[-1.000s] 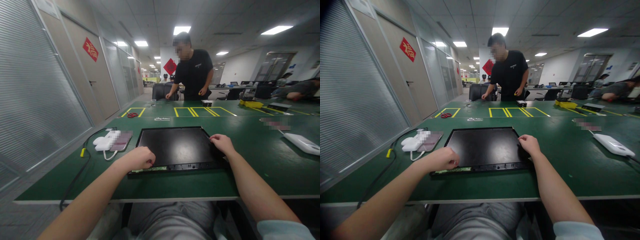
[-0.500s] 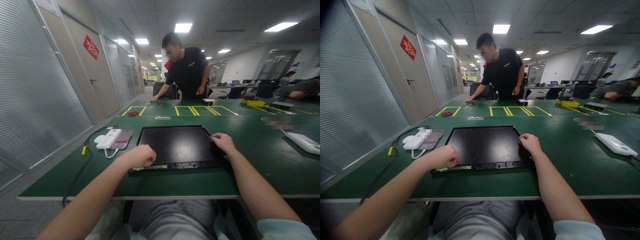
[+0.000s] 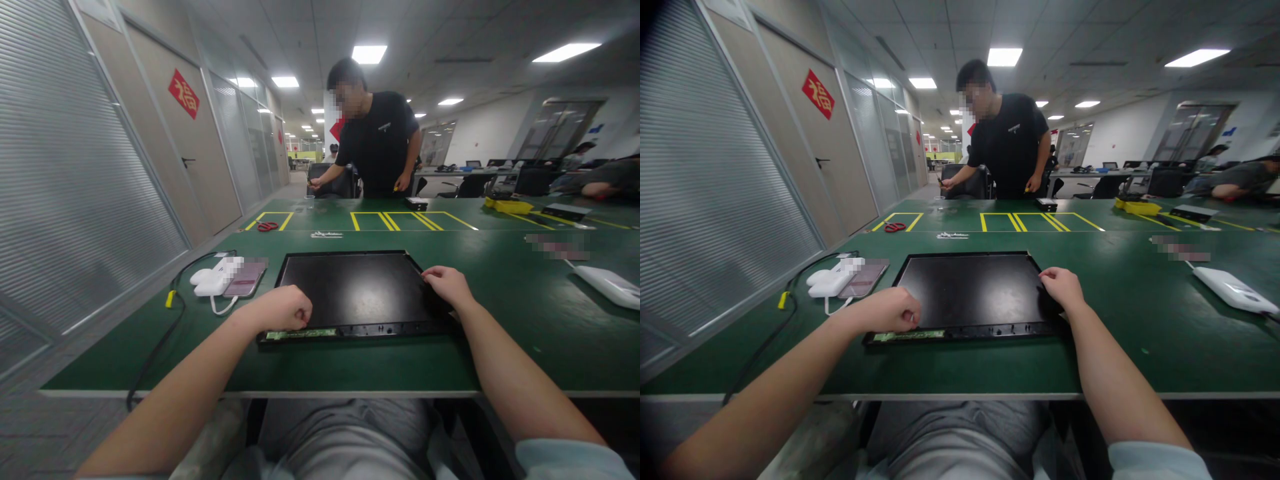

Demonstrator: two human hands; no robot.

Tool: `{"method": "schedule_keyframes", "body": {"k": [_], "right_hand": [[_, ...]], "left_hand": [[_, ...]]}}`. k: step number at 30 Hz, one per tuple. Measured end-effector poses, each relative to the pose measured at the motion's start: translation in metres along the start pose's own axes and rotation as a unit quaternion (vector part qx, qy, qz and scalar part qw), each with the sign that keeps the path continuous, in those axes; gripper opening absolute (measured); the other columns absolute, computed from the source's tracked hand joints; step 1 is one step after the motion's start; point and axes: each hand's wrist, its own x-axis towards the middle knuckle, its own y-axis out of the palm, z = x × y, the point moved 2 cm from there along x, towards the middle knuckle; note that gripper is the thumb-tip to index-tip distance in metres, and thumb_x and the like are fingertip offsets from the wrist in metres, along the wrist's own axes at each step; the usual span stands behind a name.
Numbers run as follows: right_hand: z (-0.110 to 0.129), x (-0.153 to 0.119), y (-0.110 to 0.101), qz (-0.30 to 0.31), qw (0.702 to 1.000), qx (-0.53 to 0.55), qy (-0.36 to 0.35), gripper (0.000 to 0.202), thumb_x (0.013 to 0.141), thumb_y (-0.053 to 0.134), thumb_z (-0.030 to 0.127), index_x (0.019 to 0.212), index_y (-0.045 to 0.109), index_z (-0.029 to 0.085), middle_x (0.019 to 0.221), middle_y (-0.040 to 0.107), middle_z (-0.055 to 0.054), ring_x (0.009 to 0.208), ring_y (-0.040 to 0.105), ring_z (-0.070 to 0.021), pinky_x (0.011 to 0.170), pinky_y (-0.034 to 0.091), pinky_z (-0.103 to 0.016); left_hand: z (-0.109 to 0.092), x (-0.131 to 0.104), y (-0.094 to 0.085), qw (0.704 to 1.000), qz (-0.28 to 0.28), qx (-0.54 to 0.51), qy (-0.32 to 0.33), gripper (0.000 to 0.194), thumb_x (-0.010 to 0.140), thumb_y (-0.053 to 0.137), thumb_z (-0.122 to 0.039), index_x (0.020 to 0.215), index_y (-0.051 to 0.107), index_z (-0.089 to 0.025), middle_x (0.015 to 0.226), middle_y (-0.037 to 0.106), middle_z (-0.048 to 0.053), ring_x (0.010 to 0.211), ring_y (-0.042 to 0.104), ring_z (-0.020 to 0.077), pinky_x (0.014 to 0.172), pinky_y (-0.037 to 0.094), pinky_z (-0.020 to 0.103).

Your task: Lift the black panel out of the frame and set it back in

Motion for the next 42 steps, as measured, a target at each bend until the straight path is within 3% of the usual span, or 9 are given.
{"method": "schedule_keyframes", "body": {"k": [2,4,7,12,16,22,33,36,42], "right_hand": [[0.0,0.0,0.0,-0.001,1.0,-0.004,0.0,0.019,0.079,0.064,0.023,0.083,0.082,0.023,0.083,0.078,-0.005,0.081,0.07,-0.0208,0.073,0.049,-0.029],[0.0,0.0,0.0,-0.001,1.0,-0.011,-0.004,0.019,0.08,0.063,0.024,0.084,0.082,0.023,0.085,0.078,-0.005,0.082,0.07,-0.0208,0.074,0.049,-0.029],[0.0,0.0,0.0,0.009,1.0,-0.018,-0.007,0.021,0.082,0.062,0.023,0.087,0.082,0.023,0.089,0.079,-0.006,0.084,0.07,-0.021,0.075,0.049,-0.03],[0.0,0.0,0.0,0.01,1.0,-0.016,-0.003,0.022,0.082,0.062,0.024,0.087,0.083,0.023,0.089,0.078,-0.006,0.083,0.069,-0.0215,0.075,0.049,-0.03],[0.0,0.0,-0.001,0.002,1.0,-0.007,-0.01,0.02,0.08,0.063,0.023,0.084,0.082,0.023,0.087,0.078,-0.005,0.083,0.069,-0.0211,0.074,0.05,-0.03],[0.001,0.0,-0.001,-0.002,1.0,-0.001,-0.013,0.019,0.079,0.063,0.022,0.082,0.082,0.024,0.086,0.078,-0.005,0.083,0.07,-0.0211,0.074,0.05,-0.03],[0.0,0.001,-0.001,0.002,1.0,-0.003,-0.012,0.019,0.079,0.062,0.022,0.083,0.081,0.023,0.084,0.078,-0.005,0.083,0.07,-0.0212,0.074,0.049,-0.03],[0.0,0.001,0.0,-0.002,1.0,-0.005,-0.01,0.019,0.079,0.062,0.022,0.082,0.081,0.023,0.082,0.078,-0.004,0.082,0.07,-0.021,0.072,0.048,-0.029],[-0.002,0.002,0.001,-0.005,1.0,0.001,-0.012,0.019,0.079,0.062,0.023,0.082,0.081,0.024,0.083,0.078,-0.004,0.082,0.07,-0.021,0.073,0.049,-0.029]], "left_hand": [[0.014,0.005,-0.002,0.995,-0.003,-0.085,-0.042,0.011,0.081,0.065,-0.018,0.082,0.076,-0.02,0.064,0.072,-0.002,0.059,0.067,0.0141,0.062,0.046,0.022],[0.032,0.012,-0.004,0.983,-0.111,-0.089,-0.116,0.019,0.089,0.061,-0.029,0.092,0.077,-0.018,0.076,0.076,0.002,0.069,0.071,0.0176,0.068,0.05,0.025],[0.057,0.019,0.003,0.946,-0.244,-0.04,-0.208,0.032,0.092,0.057,-0.03,0.115,0.074,-0.016,0.105,0.077,0.01,0.093,0.073,0.0235,0.084,0.054,0.031],[0.08,0.016,0.027,0.938,-0.235,0.009,-0.255,0.047,0.091,0.057,-0.021,0.135,0.063,-0.007,0.137,0.065,0.022,0.13,0.061,0.0321,0.112,0.045,0.039],[0.087,0.008,0.03,0.927,-0.216,0.013,-0.306,0.05,0.092,0.049,-0.014,0.139,0.056,-0.002,0.14,0.063,0.028,0.136,0.058,0.0356,0.114,0.043,0.043],[0.089,0.007,0.034,0.918,-0.17,-0.041,-0.355,0.061,0.095,0.045,-0.016,0.155,0.044,-0.011,0.136,0.07,0.023,0.129,0.066,0.033,0.106,0.049,0.041],[0.094,0.003,0.035,0.889,-0.279,-0.164,-0.323,0.06,0.082,0.057,-0.007,0.139,0.063,-0.023,0.128,0.077,0.011,0.127,0.068,0.03,0.108,0.05,0.041],[0.095,0.003,0.033,0.853,-0.328,-0.266,-0.307,0.065,0.078,0.057,-0.003,0.14,0.062,-0.023,0.122,0.079,0.01,0.116,0.073,0.0273,0.103,0.055,0.041],[0.091,0.007,0.033,0.712,-0.375,-0.519,-0.288,0.07,0.075,0.055,0.0,0.142,0.056,-0.019,0.114,0.08,0.009,0.08,0.077,0.0176,0.074,0.063,0.029]]}}
